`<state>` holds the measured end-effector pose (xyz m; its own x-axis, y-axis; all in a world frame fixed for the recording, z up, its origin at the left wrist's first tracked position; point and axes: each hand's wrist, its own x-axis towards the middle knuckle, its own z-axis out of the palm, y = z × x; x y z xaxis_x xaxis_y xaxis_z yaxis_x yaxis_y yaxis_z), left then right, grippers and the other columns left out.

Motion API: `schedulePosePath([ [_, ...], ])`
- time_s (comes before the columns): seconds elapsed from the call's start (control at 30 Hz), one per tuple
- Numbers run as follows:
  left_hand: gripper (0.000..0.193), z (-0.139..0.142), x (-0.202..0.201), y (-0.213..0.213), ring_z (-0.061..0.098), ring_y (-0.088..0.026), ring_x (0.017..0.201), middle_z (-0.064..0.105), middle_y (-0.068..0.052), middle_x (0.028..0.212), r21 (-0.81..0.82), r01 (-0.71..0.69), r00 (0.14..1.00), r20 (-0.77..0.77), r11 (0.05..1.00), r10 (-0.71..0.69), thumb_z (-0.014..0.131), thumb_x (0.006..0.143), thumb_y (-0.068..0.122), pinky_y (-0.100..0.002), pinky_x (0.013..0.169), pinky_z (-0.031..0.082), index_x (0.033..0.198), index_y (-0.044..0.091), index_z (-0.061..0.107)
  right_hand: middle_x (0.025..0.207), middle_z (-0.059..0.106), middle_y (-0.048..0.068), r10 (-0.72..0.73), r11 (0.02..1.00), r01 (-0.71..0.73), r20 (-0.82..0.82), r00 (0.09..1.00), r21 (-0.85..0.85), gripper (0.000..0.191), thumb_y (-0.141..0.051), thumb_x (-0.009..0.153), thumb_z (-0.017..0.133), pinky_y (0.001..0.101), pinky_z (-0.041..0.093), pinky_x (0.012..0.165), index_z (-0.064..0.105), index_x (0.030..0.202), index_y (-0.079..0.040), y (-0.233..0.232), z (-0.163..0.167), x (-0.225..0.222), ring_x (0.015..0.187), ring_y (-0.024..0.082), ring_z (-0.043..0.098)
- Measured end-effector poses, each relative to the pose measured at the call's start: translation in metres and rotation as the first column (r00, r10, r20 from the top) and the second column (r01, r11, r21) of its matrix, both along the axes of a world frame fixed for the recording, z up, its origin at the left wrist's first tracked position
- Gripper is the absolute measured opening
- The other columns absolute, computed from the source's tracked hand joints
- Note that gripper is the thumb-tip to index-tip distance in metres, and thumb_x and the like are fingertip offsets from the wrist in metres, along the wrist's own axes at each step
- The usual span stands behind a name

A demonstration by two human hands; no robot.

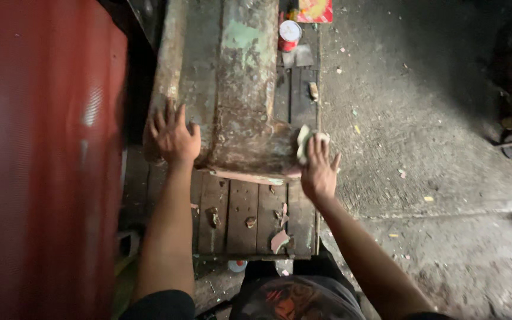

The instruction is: The person sands a long, weathered wooden beam resting on a workbench using a sanding block held in the right hand while stabilizing the beam with the left hand. The person moves the sanding block back and forth along the length of the beam, gradually removing old paint and surface material.

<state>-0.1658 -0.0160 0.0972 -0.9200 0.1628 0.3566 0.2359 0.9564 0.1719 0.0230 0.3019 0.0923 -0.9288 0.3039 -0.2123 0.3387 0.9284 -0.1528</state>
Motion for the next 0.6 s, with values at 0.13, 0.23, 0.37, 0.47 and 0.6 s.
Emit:
schedulePosePath([
  [0.13,0.059,-0.003,0.002,-0.002,0.036,-0.04,0.148,0.043,-0.01,0.164,-0.021,-0.012,0.999,0.033,1.0,0.013,0.066,0.09,0.033,-0.056,0.123,0.018,0.147,0.017,0.061,0.173,0.011,0.011,-0.146,0.956,0.076,-0.232,0.962,-0.283,0.061,-0.032,0.11,0.033,0.0604,0.009,0.127,0.016,0.164,-0.01,0.001,-0.014,-0.032,0.159,0.036,0.012],
  [0.23,0.06,0.002,-0.007,0.001,0.036,-0.038,0.147,0.043,-0.009,0.163,0.01,-0.018,0.999,0.044,1.0,0.017,0.067,0.086,0.034,-0.056,0.122,0.017,0.144,0.019,0.062,0.174,0.019,0.013,0.05,0.999,-0.049,-0.049,0.998,0.018,0.074,-0.006,0.099,0.037,0.062,0.012,0.129,0.022,0.171,-0.012,-0.019,-0.002,-0.016,0.159,0.031,0.024],
  [0.37,0.06,0.0,-0.009,0.006,0.037,-0.039,0.147,0.044,-0.009,0.161,-0.002,-0.026,0.999,0.047,1.0,0.026,0.067,0.086,0.036,-0.056,0.123,0.018,0.143,0.018,0.063,0.169,0.016,0.01,0.208,0.978,-0.208,-0.1,0.973,0.01,0.069,-0.027,0.095,0.052,0.0664,0.009,0.121,0.027,0.159,-0.014,-0.037,0.014,0.0,0.155,0.034,0.018],
  [0.47,0.057,-0.002,-0.01,0.008,0.038,-0.038,0.148,0.045,-0.009,0.164,-0.004,-0.014,1.0,-0.003,1.0,0.014,0.065,0.089,0.033,-0.057,0.124,0.019,0.145,0.018,0.063,0.172,0.019,0.008,0.259,0.966,-0.252,-0.167,0.951,0.064,0.073,-0.018,0.092,0.055,0.0623,0.01,0.124,0.029,0.161,-0.015,-0.035,0.012,-0.039,0.158,0.031,0.019],
  [0.6,0.058,0.003,-0.016,0.01,0.039,-0.038,0.148,0.047,-0.009,0.162,-0.001,0.0,1.0,-0.027,1.0,0.0,0.065,0.087,0.032,-0.056,0.124,0.021,0.143,0.017,0.064,0.174,0.021,0.008,0.321,0.946,-0.322,-0.222,0.921,0.032,0.074,-0.015,0.093,0.054,0.0602,0.011,0.126,0.031,0.163,-0.014,-0.029,0.012,-0.069,0.16,0.031,0.019],
])
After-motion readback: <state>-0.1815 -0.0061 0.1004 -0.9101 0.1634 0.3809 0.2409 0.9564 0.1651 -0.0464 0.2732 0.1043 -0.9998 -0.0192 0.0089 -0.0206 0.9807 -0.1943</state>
